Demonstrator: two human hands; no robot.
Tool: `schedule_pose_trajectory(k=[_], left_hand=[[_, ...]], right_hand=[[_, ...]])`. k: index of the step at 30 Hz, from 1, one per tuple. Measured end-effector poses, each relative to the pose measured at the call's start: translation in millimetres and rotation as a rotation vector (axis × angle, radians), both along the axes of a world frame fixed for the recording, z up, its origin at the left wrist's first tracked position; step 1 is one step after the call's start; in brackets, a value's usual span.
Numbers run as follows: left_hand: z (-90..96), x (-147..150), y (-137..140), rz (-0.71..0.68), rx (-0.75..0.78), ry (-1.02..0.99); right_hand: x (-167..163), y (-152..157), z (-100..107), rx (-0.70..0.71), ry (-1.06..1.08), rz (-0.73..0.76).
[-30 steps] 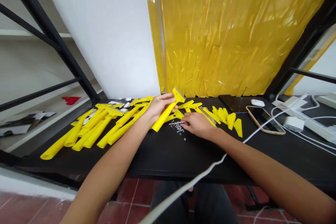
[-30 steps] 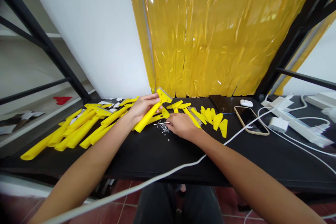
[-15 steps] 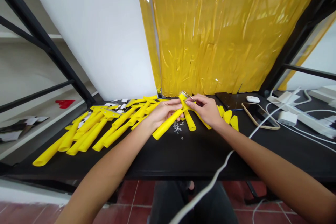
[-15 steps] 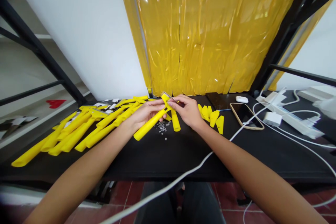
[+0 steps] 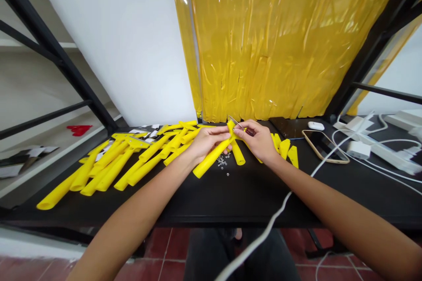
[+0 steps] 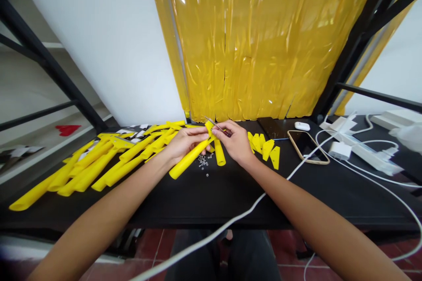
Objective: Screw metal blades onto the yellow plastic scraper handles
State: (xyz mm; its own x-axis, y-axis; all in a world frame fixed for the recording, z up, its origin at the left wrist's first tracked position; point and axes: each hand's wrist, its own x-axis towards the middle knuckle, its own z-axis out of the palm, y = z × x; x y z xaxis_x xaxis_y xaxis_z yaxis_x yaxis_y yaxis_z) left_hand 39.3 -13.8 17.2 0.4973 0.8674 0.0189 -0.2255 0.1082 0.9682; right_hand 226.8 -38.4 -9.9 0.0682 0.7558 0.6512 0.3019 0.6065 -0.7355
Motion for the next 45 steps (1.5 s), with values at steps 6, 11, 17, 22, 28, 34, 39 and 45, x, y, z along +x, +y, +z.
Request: schedule_pose_trajectory(k=[6,11,17,22,28,34,39,45], left_hand=[[-3.1,3,-2,0.048,0.044,0.028],[-3.6,3,-2,0.036,0.013,0.028],[-2.0,1,4,0.066,-0.109,-0.047],[0.7,-6,12,0.160,-0.144,-0.102],[3.8,-11,16,0.219,-0.120,-0.098],[5.6,-12,15,0.234,-0.117,-0.096],[3.1,-11,15,0.241,-0.071,-0.062],[-0.1,-10,14,0.335,0.109,0.003]], right_hand=[[-1,1,0,-0.103,0.099,0.008],[1,6,-1,-0.199,0.139,0.056],[2,4,-1,-0.092,0.018,0.038],[8,-3,6,0.114,-0.354,-0.095],[13,-2,5,0.137,-0.461,-0.119],[13,-1,4,0.129,-0.486,-0.111],[13,-1,5,0.118,-0.495,-0.096],[20,2,4,0.050,-0.523,-0.120]])
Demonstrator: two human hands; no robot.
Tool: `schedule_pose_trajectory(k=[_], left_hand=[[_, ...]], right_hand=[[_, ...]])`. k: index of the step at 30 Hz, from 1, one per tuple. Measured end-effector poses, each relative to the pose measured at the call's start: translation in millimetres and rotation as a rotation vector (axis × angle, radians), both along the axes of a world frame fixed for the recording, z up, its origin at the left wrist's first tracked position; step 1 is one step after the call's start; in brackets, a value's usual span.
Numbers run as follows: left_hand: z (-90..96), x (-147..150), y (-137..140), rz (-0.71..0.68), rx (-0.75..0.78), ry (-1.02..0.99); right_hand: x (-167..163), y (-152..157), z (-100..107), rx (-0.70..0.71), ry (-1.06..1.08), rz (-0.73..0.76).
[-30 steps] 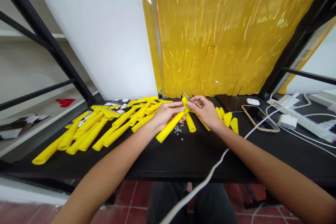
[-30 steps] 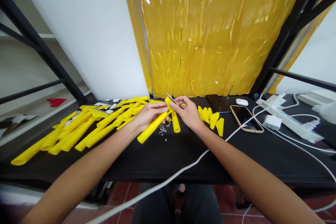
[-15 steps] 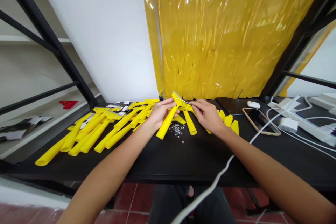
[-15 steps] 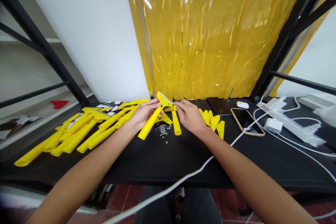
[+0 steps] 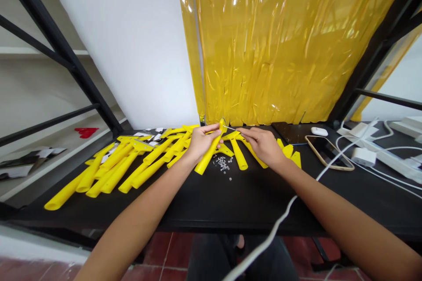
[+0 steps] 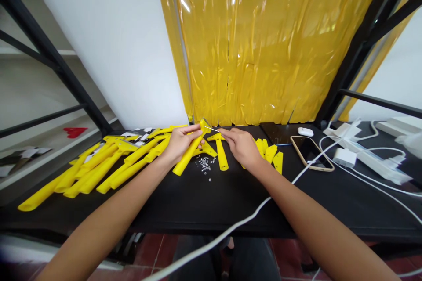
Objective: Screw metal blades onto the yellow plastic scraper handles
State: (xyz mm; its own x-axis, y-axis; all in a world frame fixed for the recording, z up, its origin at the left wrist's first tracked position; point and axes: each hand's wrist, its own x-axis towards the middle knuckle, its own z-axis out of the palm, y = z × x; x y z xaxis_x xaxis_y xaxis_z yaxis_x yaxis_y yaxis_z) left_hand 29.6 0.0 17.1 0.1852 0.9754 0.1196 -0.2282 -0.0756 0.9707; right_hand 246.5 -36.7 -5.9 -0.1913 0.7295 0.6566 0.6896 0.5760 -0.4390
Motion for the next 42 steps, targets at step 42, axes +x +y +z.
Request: schedule_pose_trajectory(k=[42], left_hand=[[3.9,-4,1,0.045,-0.011,0.078]], right_hand=[[-5,-6,7,-0.200,0.093,-0.102]])
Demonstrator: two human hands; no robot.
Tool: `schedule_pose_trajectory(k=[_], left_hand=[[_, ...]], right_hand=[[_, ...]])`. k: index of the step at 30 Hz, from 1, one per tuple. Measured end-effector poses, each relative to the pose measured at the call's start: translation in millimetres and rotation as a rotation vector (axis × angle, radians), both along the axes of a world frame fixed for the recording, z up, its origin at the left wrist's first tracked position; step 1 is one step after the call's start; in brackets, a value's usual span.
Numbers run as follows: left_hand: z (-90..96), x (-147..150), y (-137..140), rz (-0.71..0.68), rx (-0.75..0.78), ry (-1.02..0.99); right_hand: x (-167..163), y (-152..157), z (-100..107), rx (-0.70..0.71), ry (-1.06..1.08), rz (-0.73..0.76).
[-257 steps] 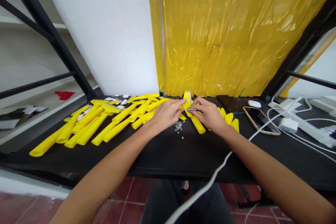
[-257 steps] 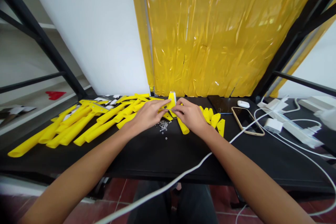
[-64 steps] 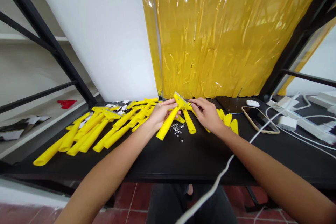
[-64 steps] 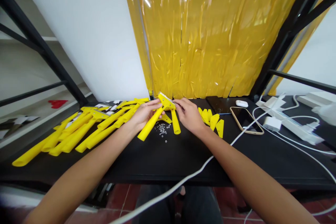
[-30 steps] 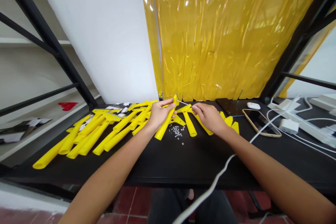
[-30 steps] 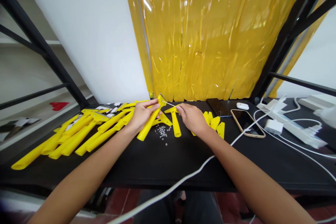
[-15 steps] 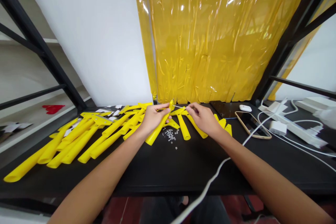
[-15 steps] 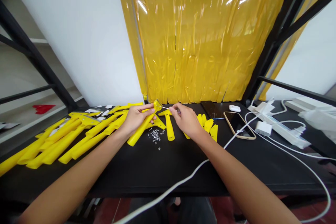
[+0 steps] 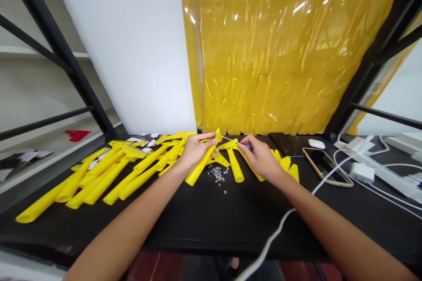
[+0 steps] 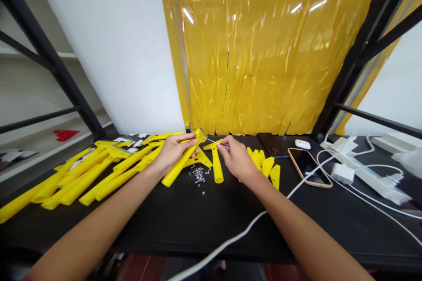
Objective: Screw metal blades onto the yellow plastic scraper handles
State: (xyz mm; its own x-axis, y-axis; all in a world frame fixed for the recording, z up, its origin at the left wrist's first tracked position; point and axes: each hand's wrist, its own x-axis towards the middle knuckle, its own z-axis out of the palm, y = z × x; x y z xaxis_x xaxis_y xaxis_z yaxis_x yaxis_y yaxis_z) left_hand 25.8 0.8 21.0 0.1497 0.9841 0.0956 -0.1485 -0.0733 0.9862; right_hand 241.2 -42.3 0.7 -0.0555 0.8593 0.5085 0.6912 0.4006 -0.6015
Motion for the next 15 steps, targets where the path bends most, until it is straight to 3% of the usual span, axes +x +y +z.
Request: schedule_pose_trajectory(k=[5,9,15], left_hand=[[3.4,2.1,-6.8,-0.029,-0.005,-0.016],[5.7,1.3,-7.2,-0.027,0.002,-0.023],[7.0,-1.1,-2.9,0.000,0.015,0.001]], right_hand=[[-0.3,0.0,-1.3,-0.085,-0.049,-0.077],[-1.4,0.7,-3.4,-0.040,0.052,-0.032],[-3.0,0.5,-4.4,-0.020,-0.049,0.026]])
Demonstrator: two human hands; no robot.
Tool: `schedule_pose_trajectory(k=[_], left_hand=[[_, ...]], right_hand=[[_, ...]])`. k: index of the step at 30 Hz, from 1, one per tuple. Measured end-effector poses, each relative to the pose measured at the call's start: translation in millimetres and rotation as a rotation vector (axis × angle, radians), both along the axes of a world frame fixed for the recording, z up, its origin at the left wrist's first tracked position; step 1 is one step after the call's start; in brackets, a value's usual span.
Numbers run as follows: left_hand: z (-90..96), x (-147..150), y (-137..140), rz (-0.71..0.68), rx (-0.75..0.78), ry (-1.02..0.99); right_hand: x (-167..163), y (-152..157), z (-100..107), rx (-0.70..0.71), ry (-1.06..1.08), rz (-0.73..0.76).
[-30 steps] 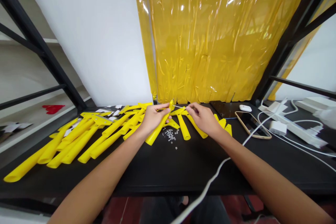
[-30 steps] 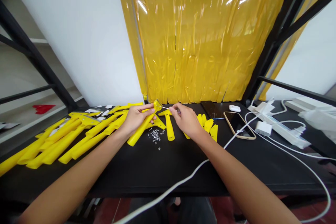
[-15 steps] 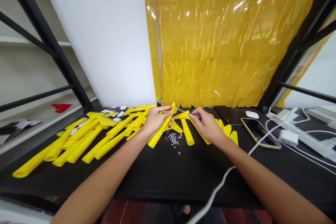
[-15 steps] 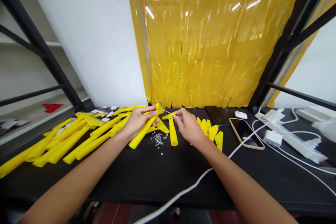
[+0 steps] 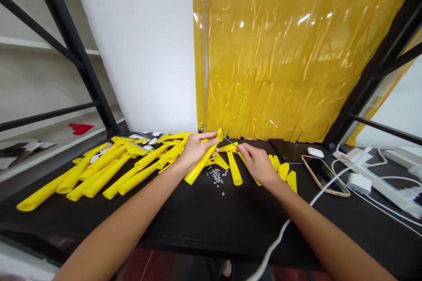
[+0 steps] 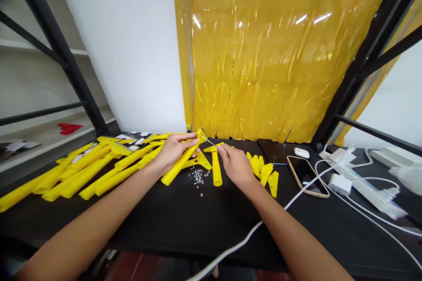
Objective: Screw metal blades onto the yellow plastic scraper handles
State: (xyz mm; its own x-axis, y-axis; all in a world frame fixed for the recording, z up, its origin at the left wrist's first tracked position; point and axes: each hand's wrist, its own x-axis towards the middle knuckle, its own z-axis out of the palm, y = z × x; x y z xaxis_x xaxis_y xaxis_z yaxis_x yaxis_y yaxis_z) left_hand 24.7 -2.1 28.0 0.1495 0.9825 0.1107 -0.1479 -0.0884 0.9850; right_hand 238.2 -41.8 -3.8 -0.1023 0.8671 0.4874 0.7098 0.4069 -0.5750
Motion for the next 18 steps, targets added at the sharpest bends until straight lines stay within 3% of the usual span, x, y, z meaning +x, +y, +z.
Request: schedule_pose_trajectory(k=[5,11,18], left_hand=[[1.1,-2,1,-0.005,-0.002,0.031],[3.1,-5,3,-0.021,-0.037,0.034],[-7.5,-5,11,-0.040,-0.032,0.078]], right_hand=[[0,3,-6,-0.006,0.054,-0.052],[1,0,-1,0.031,-0.009,0.004],[3,-1,3,0.002,0.020,-0.091]])
